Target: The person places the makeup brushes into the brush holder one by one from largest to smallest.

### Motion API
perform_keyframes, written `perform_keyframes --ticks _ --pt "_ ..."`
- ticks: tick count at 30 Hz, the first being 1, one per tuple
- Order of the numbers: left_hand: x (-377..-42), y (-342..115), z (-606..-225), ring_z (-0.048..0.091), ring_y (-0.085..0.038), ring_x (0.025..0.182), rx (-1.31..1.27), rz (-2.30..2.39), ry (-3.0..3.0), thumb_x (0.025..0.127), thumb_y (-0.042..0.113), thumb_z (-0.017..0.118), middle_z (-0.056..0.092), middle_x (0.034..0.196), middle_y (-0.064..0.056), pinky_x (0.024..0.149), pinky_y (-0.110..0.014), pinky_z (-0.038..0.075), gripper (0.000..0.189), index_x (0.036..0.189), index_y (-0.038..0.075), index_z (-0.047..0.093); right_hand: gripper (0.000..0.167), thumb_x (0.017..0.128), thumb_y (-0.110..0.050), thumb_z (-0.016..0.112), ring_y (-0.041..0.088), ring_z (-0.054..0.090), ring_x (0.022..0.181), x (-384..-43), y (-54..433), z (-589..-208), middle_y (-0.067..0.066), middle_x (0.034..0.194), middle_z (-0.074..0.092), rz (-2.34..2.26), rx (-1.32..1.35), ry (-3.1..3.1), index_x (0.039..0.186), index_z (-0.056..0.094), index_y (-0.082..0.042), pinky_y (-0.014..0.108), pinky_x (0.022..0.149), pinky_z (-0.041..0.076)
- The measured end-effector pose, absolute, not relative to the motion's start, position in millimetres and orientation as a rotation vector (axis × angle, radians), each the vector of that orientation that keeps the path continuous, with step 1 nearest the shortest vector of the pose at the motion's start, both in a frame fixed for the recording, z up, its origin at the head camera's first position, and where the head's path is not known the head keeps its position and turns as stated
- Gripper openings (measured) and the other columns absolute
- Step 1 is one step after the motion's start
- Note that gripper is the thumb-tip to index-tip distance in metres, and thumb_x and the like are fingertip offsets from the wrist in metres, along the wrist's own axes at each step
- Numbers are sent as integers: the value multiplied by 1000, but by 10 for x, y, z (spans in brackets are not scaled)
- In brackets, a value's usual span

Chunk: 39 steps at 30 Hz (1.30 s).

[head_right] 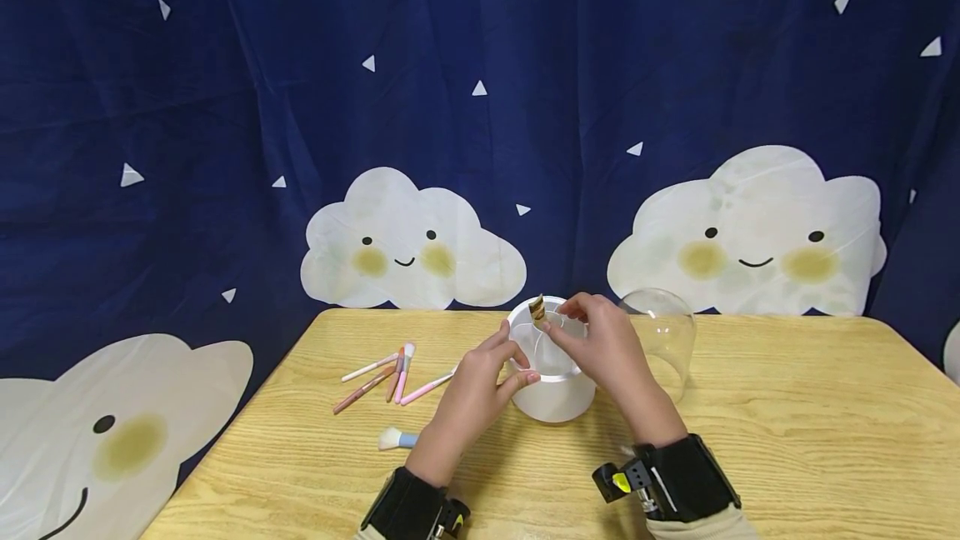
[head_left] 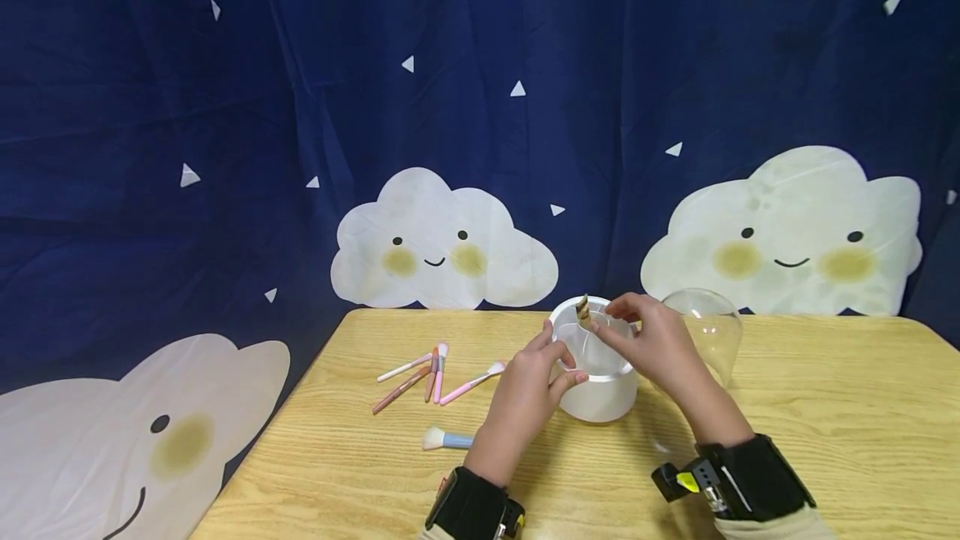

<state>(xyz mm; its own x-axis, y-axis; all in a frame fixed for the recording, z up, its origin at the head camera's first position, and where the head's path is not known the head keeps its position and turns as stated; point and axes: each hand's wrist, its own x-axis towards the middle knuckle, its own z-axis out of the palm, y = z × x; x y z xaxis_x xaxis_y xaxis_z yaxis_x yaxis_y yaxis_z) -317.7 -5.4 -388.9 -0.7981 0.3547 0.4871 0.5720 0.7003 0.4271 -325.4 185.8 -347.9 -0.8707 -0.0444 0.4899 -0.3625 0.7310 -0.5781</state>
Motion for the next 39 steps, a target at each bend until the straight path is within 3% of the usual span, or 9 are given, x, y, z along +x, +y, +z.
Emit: perform_keyframes --ticks 16,39 --pt "-3221 -107 -3913 61 -36 124 -652 -835 -2528 90 31 74 46 149 -29 88 -36 58 23 93 10 66 29 88 -19 79 42 67 99 -3204 1886 -3420 22 103 71 921 337 -2499 103 69 4 56 83 56" --pt "-3295 -348 -3859 50 -35 137 -773 -911 -2611 95 28 70 37 158 -23 104 -43 50 17 91 14 60 24 87 -17 79 40 66 98 -3187 1837 -3426 18 100 71 892 374 -2569 100 71 1 54 83 55"
